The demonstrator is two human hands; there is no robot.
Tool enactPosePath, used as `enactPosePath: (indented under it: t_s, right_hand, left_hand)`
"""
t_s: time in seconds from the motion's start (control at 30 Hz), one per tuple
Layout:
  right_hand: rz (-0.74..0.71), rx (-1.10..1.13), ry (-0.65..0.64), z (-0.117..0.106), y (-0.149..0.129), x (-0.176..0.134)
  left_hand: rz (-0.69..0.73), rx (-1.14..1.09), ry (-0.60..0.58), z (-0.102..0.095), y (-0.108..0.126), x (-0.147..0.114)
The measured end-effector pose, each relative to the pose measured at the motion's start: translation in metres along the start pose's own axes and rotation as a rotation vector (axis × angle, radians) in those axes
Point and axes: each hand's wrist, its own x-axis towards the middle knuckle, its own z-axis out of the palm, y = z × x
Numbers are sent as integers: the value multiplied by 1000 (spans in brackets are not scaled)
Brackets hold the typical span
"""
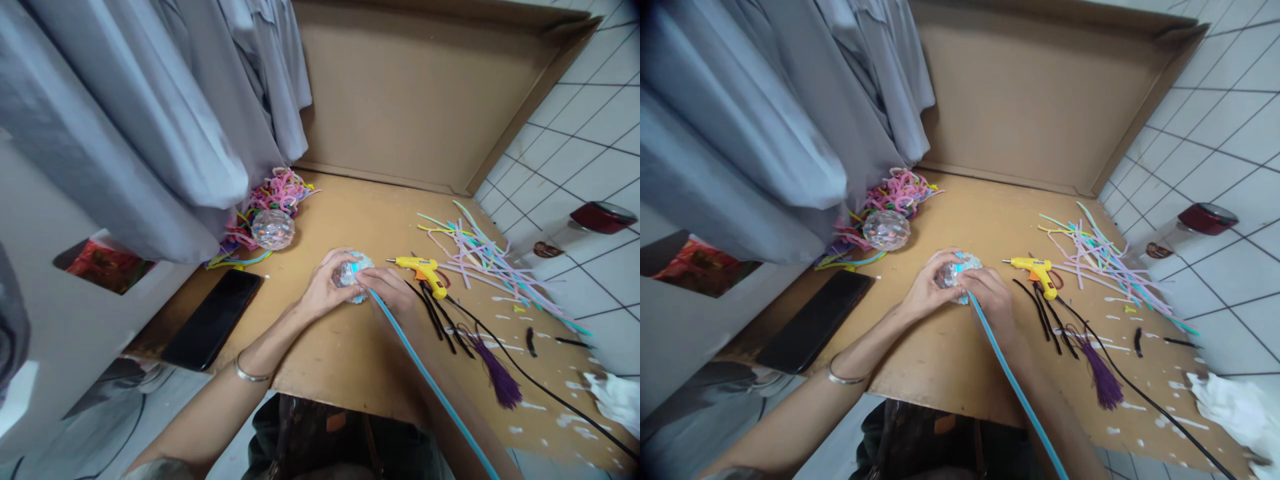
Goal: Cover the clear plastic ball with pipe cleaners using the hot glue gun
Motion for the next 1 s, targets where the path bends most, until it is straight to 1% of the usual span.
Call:
enactPosePath:
  t_s: [0.07,0.13,0.27,0.5,0.7,0.9,1.0]
  right_hand:
    - [8,2,-70,-3,0,0]
    - [-9,14,-102,-6,-1,1]
    - [0,6,-74,-7,-2,2]
    - [-22,-38,-87,-7,-2,5]
    - [-3,-21,-148,-12,-8,8]
    - [-20,-35,-60,-3,1,4]
    - [-29,-11,-47,-3,2,4]
  left_hand:
    - [-5,-1,-1,0,0,0]
    - [-6,0,-3,0,0,0]
    - [-6,10,-12,-1,1,1]
    - [7,23,-16,-1,1,1]
    - [23,26,-12,-1,1,1]
    - [-7,46,-21,-1,0,0]
    - [-10,51,-20,0,-1,-1]
